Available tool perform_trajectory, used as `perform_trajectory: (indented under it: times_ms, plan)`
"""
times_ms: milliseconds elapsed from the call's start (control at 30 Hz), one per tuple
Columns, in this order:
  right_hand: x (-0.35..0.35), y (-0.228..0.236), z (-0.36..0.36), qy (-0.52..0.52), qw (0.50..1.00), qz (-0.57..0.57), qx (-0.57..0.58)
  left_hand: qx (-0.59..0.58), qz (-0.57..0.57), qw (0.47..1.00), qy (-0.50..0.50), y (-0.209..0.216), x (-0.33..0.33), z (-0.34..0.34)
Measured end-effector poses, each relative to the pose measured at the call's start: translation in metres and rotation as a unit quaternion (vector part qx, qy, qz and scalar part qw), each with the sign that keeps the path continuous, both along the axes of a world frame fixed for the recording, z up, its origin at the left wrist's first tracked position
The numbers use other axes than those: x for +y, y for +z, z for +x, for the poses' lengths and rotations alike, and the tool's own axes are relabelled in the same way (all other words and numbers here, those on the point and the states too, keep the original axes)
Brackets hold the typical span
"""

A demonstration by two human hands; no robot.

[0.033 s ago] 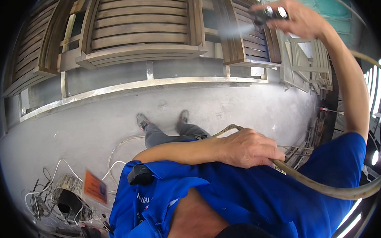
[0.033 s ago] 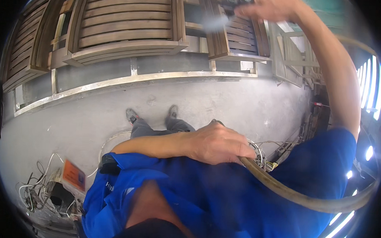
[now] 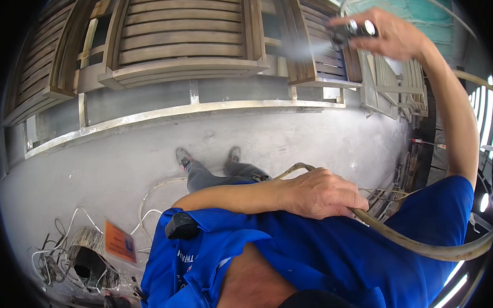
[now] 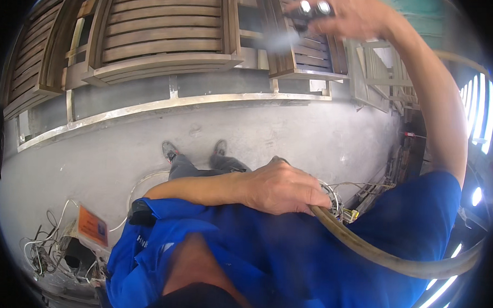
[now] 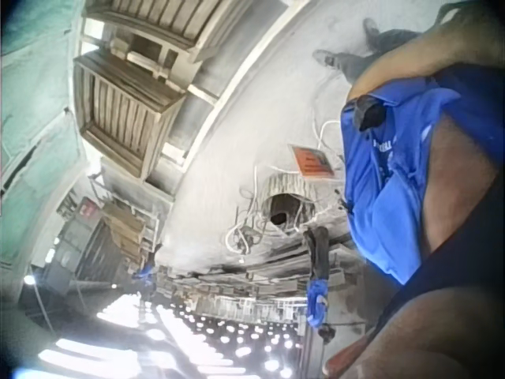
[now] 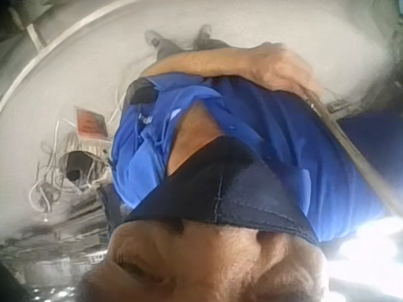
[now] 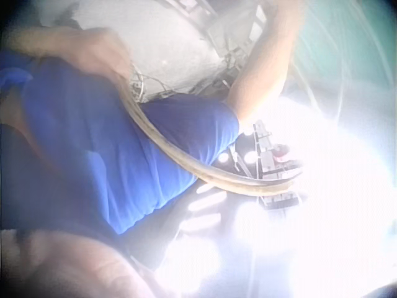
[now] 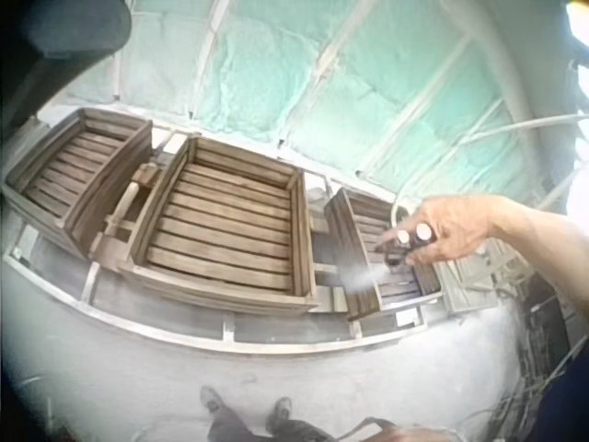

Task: The person uses a spray gun connected to a hose to apply a coating to wooden furniture frames. They move around the frames, spraying different sections and sides of the wood.

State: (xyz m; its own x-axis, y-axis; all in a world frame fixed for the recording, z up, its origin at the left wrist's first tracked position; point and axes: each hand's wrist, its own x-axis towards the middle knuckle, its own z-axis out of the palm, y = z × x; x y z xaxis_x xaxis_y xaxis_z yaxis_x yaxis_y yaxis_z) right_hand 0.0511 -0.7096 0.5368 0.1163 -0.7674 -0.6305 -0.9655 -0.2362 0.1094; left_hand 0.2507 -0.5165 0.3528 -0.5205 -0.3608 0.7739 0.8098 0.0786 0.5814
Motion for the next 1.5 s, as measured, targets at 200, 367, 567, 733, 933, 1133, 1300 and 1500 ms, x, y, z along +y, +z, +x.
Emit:
perform_trajectory:
  times_ms: [200,367,567,733,933,1133,1300,1500]
  plan:
    - [-0.02,0.0,-0.001,-0.021,0.998,0.055,-0.019,0.022,0.039,0.999,-0.012,-0.001,-0.013,0.026]
    - [-0.112,-0.038,-0.034,0.241,0.917,-0.318,-0.021,-0.023,0.015,1.0,-0.011,-0.01,-0.008,0.034]
    - [-0.076,0.018,-0.05,0.161,0.95,-0.25,-0.1,-0.05,-0.001,0.999,0.02,-0.018,-0.006,0.013]
    - [0.009,-0.004,-0.103,-0.163,0.889,-0.377,-0.201,-0.09,-0.038,0.995,0.003,-0.019,0.001,-0.033]
    - [0.039,-0.098,-0.23,-0.189,0.823,-0.4,-0.357,-0.157,-0.065,0.983,0.068,-0.046,0.032,-0.14]
    - [0.025,-0.158,-0.328,-0.229,0.755,-0.341,-0.511,-0.272,-0.006,0.954,0.122,-0.049,0.077,-0.261]
    - [0.037,-0.174,-0.376,-0.231,0.708,-0.33,-0.579,-0.376,-0.024,0.917,0.132,-0.034,0.103,-0.303]
    - [0.055,-0.184,-0.399,-0.229,0.693,-0.311,-0.609,-0.411,-0.029,0.899,0.147,-0.025,0.12,-0.33]
